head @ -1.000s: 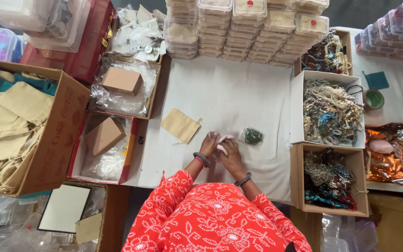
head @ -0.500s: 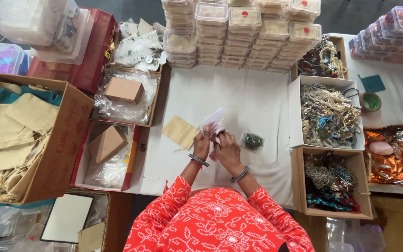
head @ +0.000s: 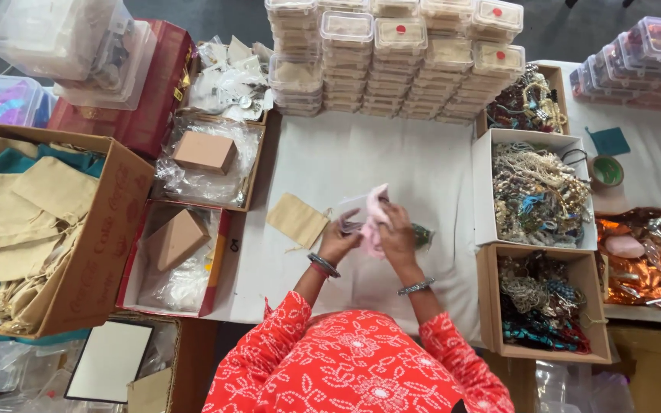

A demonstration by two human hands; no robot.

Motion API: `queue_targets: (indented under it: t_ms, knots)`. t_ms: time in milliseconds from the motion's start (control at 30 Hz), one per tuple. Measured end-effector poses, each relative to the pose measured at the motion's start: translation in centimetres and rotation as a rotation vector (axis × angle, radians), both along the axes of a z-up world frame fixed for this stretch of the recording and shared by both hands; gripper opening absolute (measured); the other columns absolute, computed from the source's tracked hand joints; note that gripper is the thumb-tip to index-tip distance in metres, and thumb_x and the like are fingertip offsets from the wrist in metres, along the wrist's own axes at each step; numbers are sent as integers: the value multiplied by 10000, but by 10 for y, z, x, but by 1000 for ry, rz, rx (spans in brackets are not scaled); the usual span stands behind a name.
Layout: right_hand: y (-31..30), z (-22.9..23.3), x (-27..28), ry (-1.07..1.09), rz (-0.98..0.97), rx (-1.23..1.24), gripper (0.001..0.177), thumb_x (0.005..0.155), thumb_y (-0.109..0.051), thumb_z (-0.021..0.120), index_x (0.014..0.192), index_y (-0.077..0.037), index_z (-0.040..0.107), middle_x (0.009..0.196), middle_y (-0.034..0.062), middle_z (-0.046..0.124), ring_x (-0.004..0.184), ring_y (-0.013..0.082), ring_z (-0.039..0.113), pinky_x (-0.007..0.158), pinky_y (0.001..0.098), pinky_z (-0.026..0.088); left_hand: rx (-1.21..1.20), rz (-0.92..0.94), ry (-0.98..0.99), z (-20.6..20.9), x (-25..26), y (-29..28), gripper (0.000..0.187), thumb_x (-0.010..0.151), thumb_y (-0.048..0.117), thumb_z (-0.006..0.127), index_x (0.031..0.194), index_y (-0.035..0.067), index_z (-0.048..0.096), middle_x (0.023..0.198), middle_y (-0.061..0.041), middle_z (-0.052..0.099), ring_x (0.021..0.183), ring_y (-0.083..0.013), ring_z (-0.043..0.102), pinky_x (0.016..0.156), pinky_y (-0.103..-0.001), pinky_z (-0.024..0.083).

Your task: The person wipes a small plastic container with a pink cloth, then places a green beaded item inside. They close the container and place it into a small beige drawstring pouch, tying the pouch closed before setting it aside on the table.

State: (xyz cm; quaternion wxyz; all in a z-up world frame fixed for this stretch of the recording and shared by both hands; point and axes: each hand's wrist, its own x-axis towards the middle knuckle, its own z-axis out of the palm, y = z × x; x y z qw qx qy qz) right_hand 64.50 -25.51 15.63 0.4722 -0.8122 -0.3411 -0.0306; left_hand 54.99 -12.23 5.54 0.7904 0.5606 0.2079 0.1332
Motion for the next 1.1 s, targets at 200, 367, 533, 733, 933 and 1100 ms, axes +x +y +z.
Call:
queue_targets:
  t_ms: [200, 367, 533, 733, 933, 1100]
  knots:
    - [12, 42, -39, -106, 192, -163, 479, 787, -22, 643, 1253, -106, 709, 1268, 150, 600, 1163, 345, 622, 930, 425, 545, 427, -59, 61, 12, -5, 4, 561, 781, 25, 806, 1303, -16, 603, 1126, -113, 755, 1021, -146, 725, 865, -297, 594]
    - [11, -2, -12, -88, 14, -244, 442, 819, -24, 653, 1247, -122, 708, 1251, 115, 615, 1130, 326, 630, 937, 422, 539, 176, -69, 45, 34, -15, 1, 558, 855, 51, 666, 1405, 42, 570, 1129, -88, 750, 1006, -149, 722, 859, -289, 610]
    - [17, 26, -44, -30, 87, -140, 485, 815, 5, 596, 1277, -106, 694, 1235, 127, 599, 1091, 321, 641, 905, 419, 550, 388, -53, 98, -4, -12, 4, 504, 847, -12, 637, 1350, 21, 621, 1074, -131, 786, 965, -162, 746, 835, -293, 593]
    - [2, 9, -21, -17, 190, -291, 454, 809, -24, 597, 1222, -150, 736, 1206, 93, 629, 1076, 309, 656, 887, 420, 558, 393, 14, 172, 42, -22, 17, 469, 873, 12, 645, 1339, 57, 686, 1032, -138, 810, 833, -170, 752, 772, -306, 619]
    - [4, 18, -30, -44, 63, -441, 364, 761, -86, 672, 1116, -123, 745, 1208, 116, 618, 1083, 334, 636, 883, 442, 549, 491, 39, -132, 22, -15, 14, 456, 866, -1, 718, 1316, 46, 665, 1137, -122, 787, 1033, -171, 759, 879, -321, 603]
    - [7, 15, -46, -32, 245, -179, 411, 807, -42, 609, 1196, -111, 719, 1198, 121, 632, 1099, 324, 645, 924, 432, 549, 571, 7, 176, 74, -20, 13, 448, 748, 51, 793, 1182, 101, 693, 930, -136, 783, 831, -223, 766, 730, -356, 589]
